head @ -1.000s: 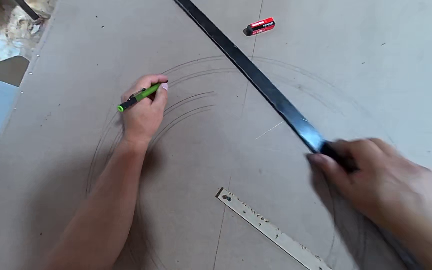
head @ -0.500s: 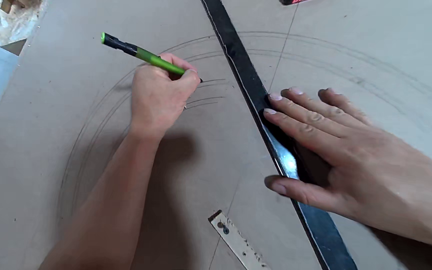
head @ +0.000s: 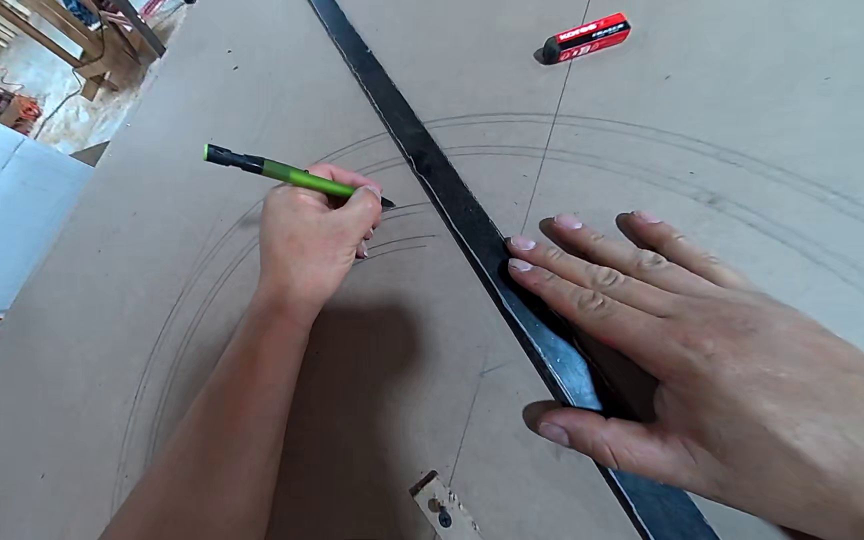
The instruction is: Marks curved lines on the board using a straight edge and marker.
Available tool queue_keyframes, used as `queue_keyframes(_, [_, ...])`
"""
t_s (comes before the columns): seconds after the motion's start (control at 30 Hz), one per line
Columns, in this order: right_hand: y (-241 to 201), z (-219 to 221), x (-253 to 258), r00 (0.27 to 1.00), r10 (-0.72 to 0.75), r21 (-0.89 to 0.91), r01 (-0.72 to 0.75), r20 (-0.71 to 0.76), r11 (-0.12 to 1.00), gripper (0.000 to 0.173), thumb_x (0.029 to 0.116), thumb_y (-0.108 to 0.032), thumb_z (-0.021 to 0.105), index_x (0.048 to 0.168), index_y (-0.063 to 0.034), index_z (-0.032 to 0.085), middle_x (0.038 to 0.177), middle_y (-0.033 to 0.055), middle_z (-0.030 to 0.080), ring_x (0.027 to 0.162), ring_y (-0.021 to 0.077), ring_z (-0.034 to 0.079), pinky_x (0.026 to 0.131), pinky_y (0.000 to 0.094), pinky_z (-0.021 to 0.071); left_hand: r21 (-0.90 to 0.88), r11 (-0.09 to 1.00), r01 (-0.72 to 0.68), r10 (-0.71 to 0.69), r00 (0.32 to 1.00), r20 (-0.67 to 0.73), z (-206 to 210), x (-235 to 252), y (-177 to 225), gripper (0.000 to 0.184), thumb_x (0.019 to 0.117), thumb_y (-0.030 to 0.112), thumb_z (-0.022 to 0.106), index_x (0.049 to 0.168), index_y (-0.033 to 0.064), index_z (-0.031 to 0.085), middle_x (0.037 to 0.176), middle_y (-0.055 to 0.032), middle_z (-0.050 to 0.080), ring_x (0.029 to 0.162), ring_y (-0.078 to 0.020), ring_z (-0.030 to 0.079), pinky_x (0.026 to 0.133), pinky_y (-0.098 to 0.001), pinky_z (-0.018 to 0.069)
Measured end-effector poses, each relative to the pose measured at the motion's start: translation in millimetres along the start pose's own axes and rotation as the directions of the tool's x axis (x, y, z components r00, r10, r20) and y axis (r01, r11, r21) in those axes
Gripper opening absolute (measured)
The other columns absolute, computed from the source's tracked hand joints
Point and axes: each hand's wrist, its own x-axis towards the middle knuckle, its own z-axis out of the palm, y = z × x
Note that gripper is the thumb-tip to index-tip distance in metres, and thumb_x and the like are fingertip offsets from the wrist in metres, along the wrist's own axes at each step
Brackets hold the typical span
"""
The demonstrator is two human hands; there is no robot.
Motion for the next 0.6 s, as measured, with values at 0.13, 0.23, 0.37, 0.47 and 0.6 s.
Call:
queue_keyframes(0.13, [-1.1,-0.4,0.0,1.0,0.004,-0.004,-0.004,0.005,1.0,0.097,0.0848,-0.084,0.048,0.155,-0.0177,0.05,0.161,0.0021,0.047,0.152,0.0245,0.037,0.127,0.061,0.0221,-0.006,1.0,-0.019,0.019,1.0,0.013,-0.5,0.6,-1.7,0.004,0.0935,0.005,0.071,0.095,0.0037,0.074,0.069,-0.0048,0.071,0.054,-0.011,0.065,0.046,-0.0229,0.0544])
queue_keyframes(0.23, [-0.8,-0.6,0.4,1.0,-0.004,-0.009,0.004,0.003,1.0,0.096,0.0847,-0.085,0.048,0.154,-0.0178,0.051,0.16,0.0018,0.048,0.152,0.0249,0.037,0.126,0.061,0.0227,0.011,1.0,-0.017,0.017,1.0,0.016,-0.3,0.4,-1.7,0.004,0.0936,0.006,0.071,0.095,0.0045,0.074,0.07,-0.0041,0.071,0.054,-0.0106,0.065,0.046,-0.0228,0.0542])
queue_keyframes(0.37, [-1.6,-1.6,-0.2,1.0,-0.001,-0.001,0.001,0.006,1.0,0.095,0.085,-0.084,0.048,0.154,-0.0192,0.051,0.16,0.0005,0.047,0.153,0.0242,0.036,0.127,0.0609,0.0215,0.036,0.999,-0.015,0.015,1.0,0.015,-0.2,0.4,-1.8,0.004,0.093,0.008,0.072,0.095,0.0064,0.075,0.071,-0.0028,0.071,0.054,-0.0097,0.065,0.046,-0.0231,0.0542])
queue_keyframes(0.47, [-1.2,-1.0,-0.5,1.0,-0.007,0.004,0.007,0.005,1.0,0.093,0.0859,-0.083,0.048,0.155,-0.0203,0.05,0.161,-0.0003,0.046,0.153,0.0236,0.035,0.127,0.0613,0.0207,0.023,0.999,-0.024,0.024,1.0,0.013,0.0,0.6,-2.5,0.003,0.0922,0.007,0.073,0.094,0.0055,0.075,0.07,-0.0039,0.071,0.054,-0.0104,0.065,0.046,-0.0232,0.0542])
queue_keyframes(0.6, [-1.3,-0.2,-0.1,1.0,-0.028,0.003,0.028,-0.002,1.0,0.091,0.0866,-0.082,0.047,0.154,-0.021,0.051,0.161,-0.0008,0.046,0.153,0.0233,0.036,0.126,0.0633,0.0213,0.063,0.998,-0.017,0.017,1.0,0.006,0.0,0.9,-1.1,0.003,0.0921,0.009,0.073,0.093,0.0074,0.075,0.07,-0.0026,0.071,0.053,-0.0096,0.065,0.046,-0.0232,0.0537])
